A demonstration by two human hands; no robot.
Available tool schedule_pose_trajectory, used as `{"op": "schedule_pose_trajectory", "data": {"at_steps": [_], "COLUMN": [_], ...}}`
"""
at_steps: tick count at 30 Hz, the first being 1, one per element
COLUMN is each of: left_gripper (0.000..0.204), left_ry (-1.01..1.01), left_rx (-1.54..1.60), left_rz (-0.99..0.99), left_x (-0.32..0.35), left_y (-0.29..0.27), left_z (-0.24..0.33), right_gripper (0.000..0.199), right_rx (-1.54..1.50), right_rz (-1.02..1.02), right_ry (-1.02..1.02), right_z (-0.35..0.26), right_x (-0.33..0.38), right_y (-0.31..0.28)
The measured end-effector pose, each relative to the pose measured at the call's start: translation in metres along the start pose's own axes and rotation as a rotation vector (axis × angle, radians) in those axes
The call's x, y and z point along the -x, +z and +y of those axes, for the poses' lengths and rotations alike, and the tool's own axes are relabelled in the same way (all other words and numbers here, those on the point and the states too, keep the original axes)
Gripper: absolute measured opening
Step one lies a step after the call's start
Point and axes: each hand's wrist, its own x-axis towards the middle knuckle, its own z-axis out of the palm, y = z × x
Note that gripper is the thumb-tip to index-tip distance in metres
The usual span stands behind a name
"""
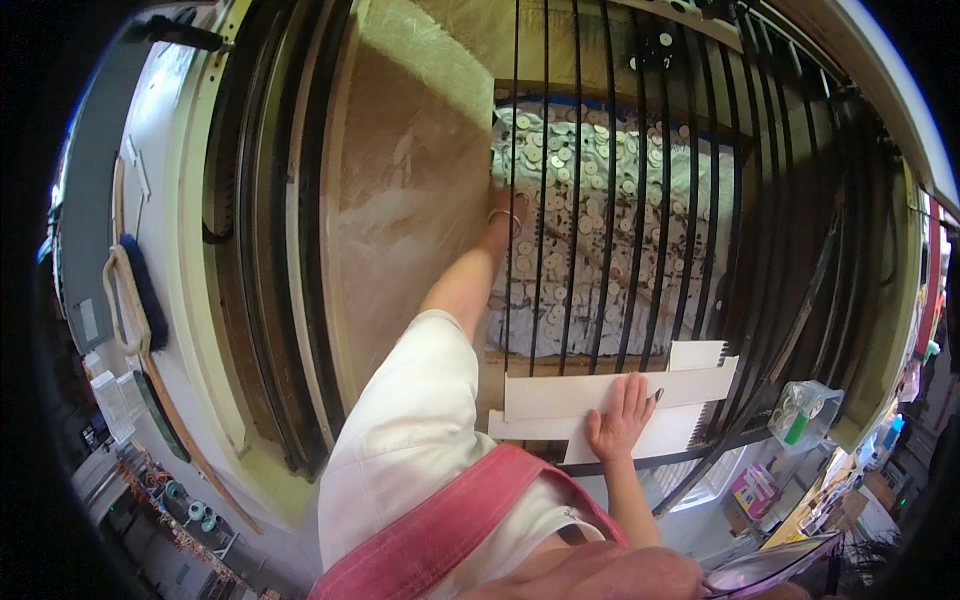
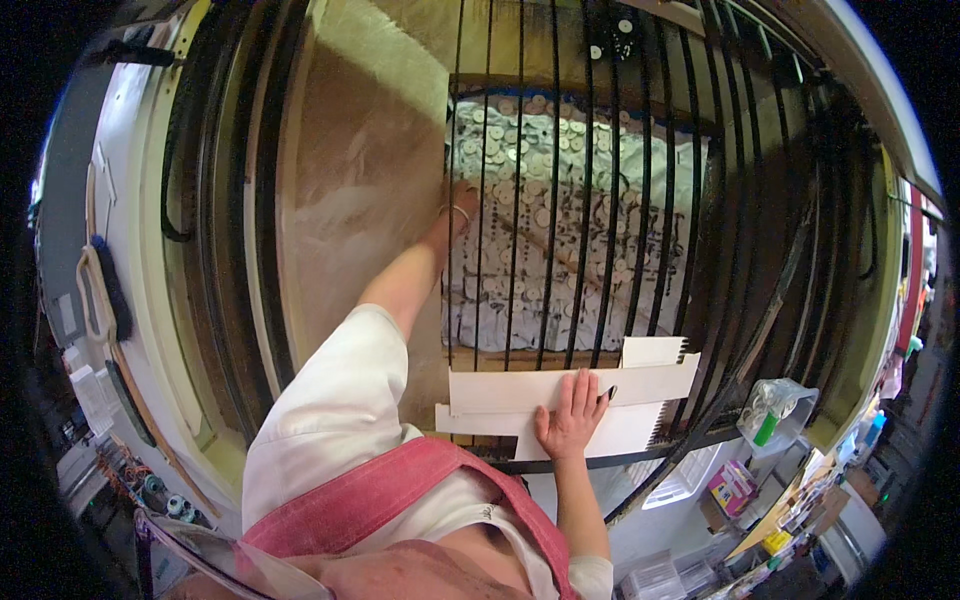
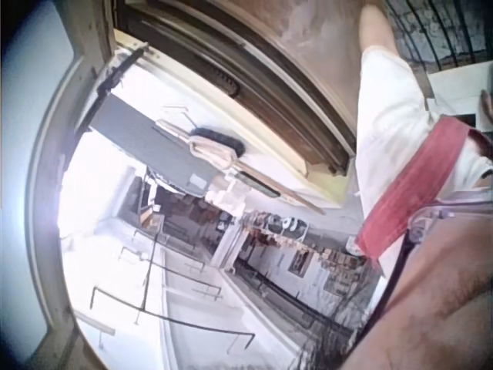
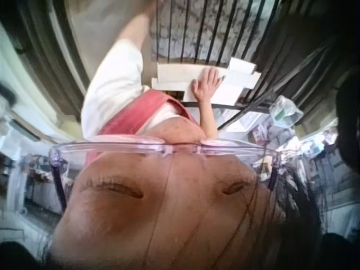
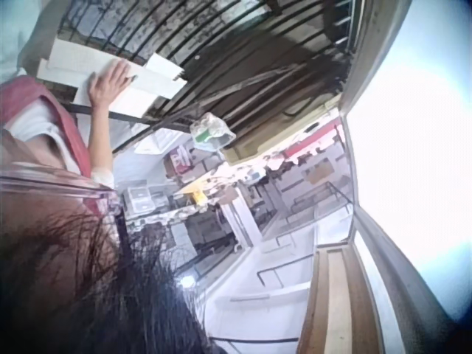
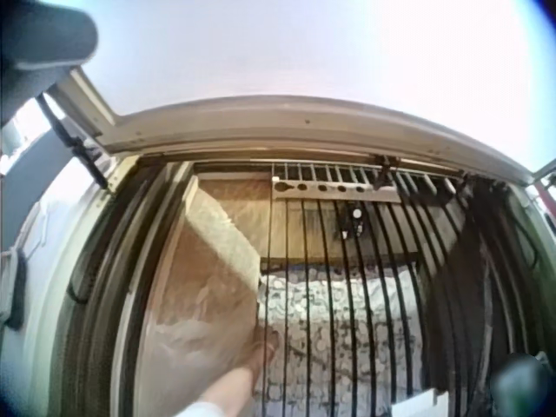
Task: The person picks up small round buttons from a tray inside a display case and places them into a plastic container. They also handle a white template with circular cutouts, positioning it against the case interior.
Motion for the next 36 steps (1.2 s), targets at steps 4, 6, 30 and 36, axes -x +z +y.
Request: {"op": "schedule_pose_trajectory", "data": {"at_steps": [4, 6, 30, 36], "left_gripper": [0.037, 0.035, 0.021, 0.022], "left_ry": [0.033, 0.052, -0.01, -0.087], "left_rx": [0.039, 0.051, -0.23, -0.487], "left_rz": [0.044, 0.094, 0.378, 0.047], "left_x": [0.005, 0.009, -0.035, -0.071], "left_y": [0.003, 0.003, 0.043, 0.034], "left_z": [0.012, 0.018, 0.008, 0.039], "right_gripper": [0.072, 0.07, 0.071, 0.069], "right_rx": [0.034, 0.034, 0.043, 0.021], "right_rz": [-0.03, -0.024, -0.031, -0.008], "right_ry": [-0.001, -0.005, 0.006, 0.041], "right_z": [0.001, 0.002, -0.001, 0.0], "right_x": [0.003, 0.0, 0.002, 0.004], "right_y": [0.004, 0.004, 0.003, 0.01]}}
